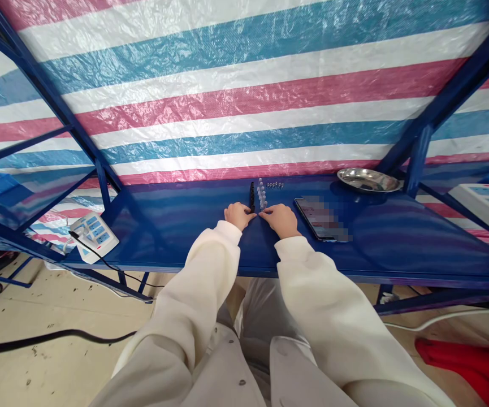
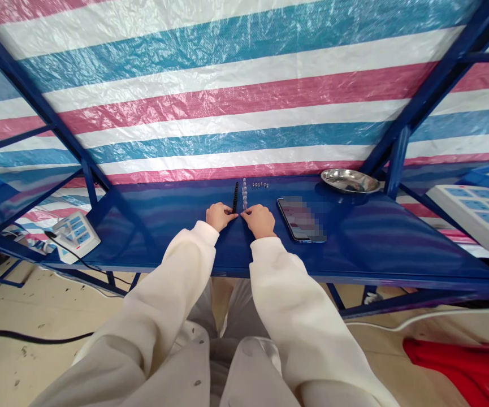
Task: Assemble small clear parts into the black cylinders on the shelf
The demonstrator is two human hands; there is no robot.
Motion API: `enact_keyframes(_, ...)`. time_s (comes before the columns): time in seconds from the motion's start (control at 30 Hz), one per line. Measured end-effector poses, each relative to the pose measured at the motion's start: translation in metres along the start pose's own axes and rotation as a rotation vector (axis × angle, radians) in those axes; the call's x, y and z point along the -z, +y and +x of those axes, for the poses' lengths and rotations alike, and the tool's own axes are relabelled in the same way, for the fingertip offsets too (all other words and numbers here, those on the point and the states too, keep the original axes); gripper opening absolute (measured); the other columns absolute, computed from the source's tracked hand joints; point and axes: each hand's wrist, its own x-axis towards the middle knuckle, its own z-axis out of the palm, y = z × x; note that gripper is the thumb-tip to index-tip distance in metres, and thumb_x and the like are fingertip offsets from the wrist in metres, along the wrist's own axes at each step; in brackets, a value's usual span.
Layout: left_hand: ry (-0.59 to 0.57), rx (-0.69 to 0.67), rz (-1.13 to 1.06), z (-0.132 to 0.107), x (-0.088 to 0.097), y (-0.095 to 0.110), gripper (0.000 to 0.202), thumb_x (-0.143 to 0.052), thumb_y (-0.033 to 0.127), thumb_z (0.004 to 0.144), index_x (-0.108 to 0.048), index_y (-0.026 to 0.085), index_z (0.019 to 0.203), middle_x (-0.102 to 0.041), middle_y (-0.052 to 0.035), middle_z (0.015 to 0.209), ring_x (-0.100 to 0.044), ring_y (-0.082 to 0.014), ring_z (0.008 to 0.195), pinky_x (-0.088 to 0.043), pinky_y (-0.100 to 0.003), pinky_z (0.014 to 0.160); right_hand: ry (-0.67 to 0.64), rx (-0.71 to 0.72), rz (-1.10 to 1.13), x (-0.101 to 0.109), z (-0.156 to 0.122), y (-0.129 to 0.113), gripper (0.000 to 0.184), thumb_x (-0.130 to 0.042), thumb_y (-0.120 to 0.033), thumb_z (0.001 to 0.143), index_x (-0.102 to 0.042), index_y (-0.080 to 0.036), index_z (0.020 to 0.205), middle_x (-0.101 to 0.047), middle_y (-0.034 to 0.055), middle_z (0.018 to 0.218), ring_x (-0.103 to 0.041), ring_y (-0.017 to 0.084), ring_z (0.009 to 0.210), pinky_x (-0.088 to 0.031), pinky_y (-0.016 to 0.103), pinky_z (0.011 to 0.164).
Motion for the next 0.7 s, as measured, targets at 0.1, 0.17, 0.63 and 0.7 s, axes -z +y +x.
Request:
enact_keyframes(0.1,-0.032,0.024,-0.012,-0.004,0.006,0.002,0.025,-0.069,0.041,0.068,-0.071,0.023,0.086,-0.068,-0.0032,0.09,-0.059,-0.0215,0.089,-0.041,-0.034,0.078,-0.007,-0.008,0.008,0.0,0.0,0.0,0.03,-0.059,-0.04,0.077,-0.072,-0.022,0.096,-0.069,0.0091,0.098,-0.063,0.023,0.091,-0.046,0.028,0.073)
enact_keyframes(0.17,-0.008,0.017,0.005,-0.009,0.012,0.003,0.025,-0.069,0.039,0.07,-0.07,0.023,0.088,-0.068,-0.0025,0.089,-0.059,-0.0214,0.09,-0.039,-0.036,0.08,-0.01,-0.006,0.013,0.0,0.001,0.001,0.032,-0.059,-0.042,0.077,-0.072,-0.022,0.098,-0.069,0.0092,0.099,-0.063,0.024,0.091,-0.046,0.029,0.073)
enact_keyframes(0.63,0.033,-0.398,0.404,-0.015,0.028,0.007,0.026,-0.044,0.024,0.089,-0.065,0.02,0.103,-0.061,-0.0076,0.099,-0.051,-0.0207,0.096,-0.036,-0.033,0.078,-0.005,-0.005,0.001,-0.004,0.004,0.003,0.032,-0.059,-0.043,0.076,-0.071,-0.021,0.095,-0.069,0.01,0.094,-0.063,0.022,0.088,-0.046,0.028,0.072)
enact_keyframes(0.7,0.042,-0.411,0.381,-0.012,0.029,0.005,0.024,-0.044,0.025,0.089,-0.066,0.019,0.098,-0.061,-0.0079,0.098,-0.051,-0.0204,0.095,-0.036,-0.033,0.078,-0.005,-0.002,-0.003,-0.004,0.003,0.002,0.031,-0.059,-0.043,0.076,-0.071,-0.021,0.094,-0.069,0.0097,0.094,-0.063,0.022,0.088,-0.045,0.029,0.071)
